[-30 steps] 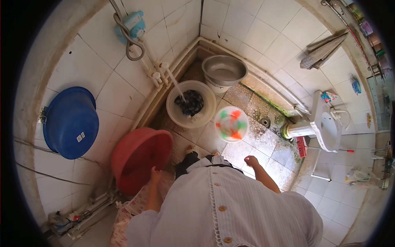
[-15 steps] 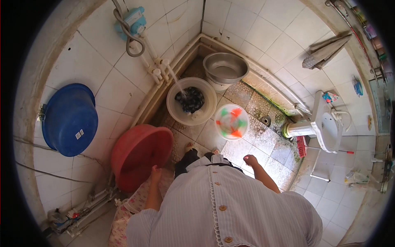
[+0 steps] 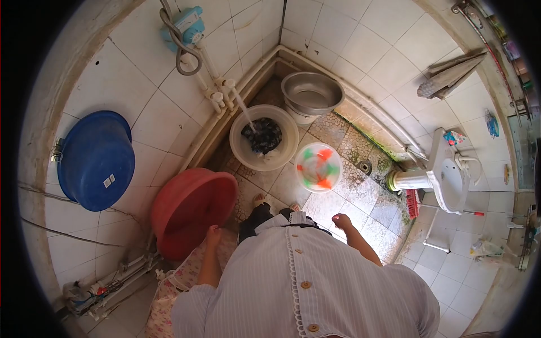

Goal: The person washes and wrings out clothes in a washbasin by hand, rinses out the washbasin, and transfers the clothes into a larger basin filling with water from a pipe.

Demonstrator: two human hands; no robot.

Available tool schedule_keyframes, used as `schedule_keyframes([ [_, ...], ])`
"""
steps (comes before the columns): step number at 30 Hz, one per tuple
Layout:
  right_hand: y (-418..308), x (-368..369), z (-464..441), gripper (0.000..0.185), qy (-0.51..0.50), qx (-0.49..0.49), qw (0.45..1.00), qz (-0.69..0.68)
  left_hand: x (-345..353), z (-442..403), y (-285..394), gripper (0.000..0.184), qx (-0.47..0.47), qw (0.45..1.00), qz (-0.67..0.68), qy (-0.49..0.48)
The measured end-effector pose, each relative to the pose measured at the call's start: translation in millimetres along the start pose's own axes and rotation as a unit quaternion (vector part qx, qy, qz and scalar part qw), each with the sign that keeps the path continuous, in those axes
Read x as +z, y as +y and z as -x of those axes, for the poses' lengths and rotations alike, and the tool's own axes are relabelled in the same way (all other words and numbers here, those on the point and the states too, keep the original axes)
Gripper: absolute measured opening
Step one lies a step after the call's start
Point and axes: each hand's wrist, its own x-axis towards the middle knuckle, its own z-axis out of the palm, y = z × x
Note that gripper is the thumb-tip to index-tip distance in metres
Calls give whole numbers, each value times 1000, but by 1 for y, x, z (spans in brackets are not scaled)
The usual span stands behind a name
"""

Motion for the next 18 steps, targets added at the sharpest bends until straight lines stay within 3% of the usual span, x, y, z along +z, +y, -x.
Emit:
schedule_keyframes([
  [4, -1, -2, 0, 27, 9, -7, 1000, 4, -1, 1, 6, 37, -38, 999, -10, -13],
  [18, -10, -3, 7, 25, 3, -6, 1000, 12, 6, -7, -2, 38, -23, 999, -16, -16],
])
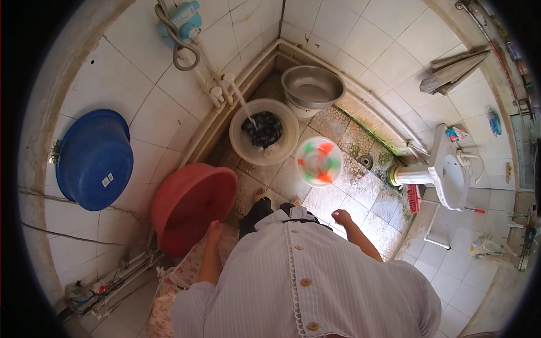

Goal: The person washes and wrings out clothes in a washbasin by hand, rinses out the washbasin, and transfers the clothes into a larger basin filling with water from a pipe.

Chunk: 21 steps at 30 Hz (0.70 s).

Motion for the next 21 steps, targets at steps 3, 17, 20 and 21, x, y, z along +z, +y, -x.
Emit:
schedule_keyframes([
  [3, -1, -1, 1, 25, 0, -4, 1000, -4, -1, 5, 2, 40, -3, 1000, 1, 1],
  [17, -10, -4, -7, 27, -16, 10, 1000, 15, -4, 5, 18, 41, -7, 1000, -1, 3],
  [20, -13, -5, -6, 27, -15, 0, 1000, 13, -2, 4, 16, 40, -8, 1000, 11, 0],
  [21, -13, -5, -6, 27, -15, 1, 1000, 13, -1, 2, 14, 39, -4, 1000, 7, 2],
])
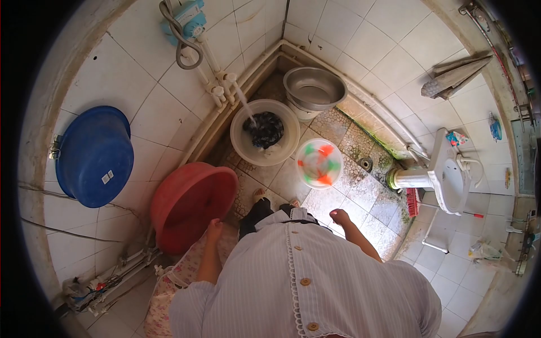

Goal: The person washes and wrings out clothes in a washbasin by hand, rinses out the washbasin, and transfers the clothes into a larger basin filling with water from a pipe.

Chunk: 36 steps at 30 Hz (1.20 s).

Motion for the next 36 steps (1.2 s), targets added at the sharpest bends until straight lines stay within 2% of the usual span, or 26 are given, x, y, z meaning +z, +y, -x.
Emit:
schedule_keyframes([
  [12, 22, 9, -2, 21, -2, 0, 999, -43, 7, -1, -13, 40, -7, 1000, -3, -11],
  [14, 17, 6, 7, 26, -6, 42, 997, -68, 4, 2, -7, 40, -2, 1000, -11, -8],
  [17, 13, 5, 11, 25, -5, 50, 996, -71, 5, 3, -10, 39, -25, 999, -27, -4],
  [26, 7, 3, 14, 28, -11, 39, 998, -57, 9, -2, -24, 38, -25, 1000, -1, -6],
  [29, 10, 6, 9, 27, -19, 36, 999, -33, 12, -5, -32, 38, 3, 1000, 2, 3],
  [36, 15, 13, 6, 24, 4, 20, 998, -58, 8, -3, -28, 39, -20, 1000, 15, -8],
])
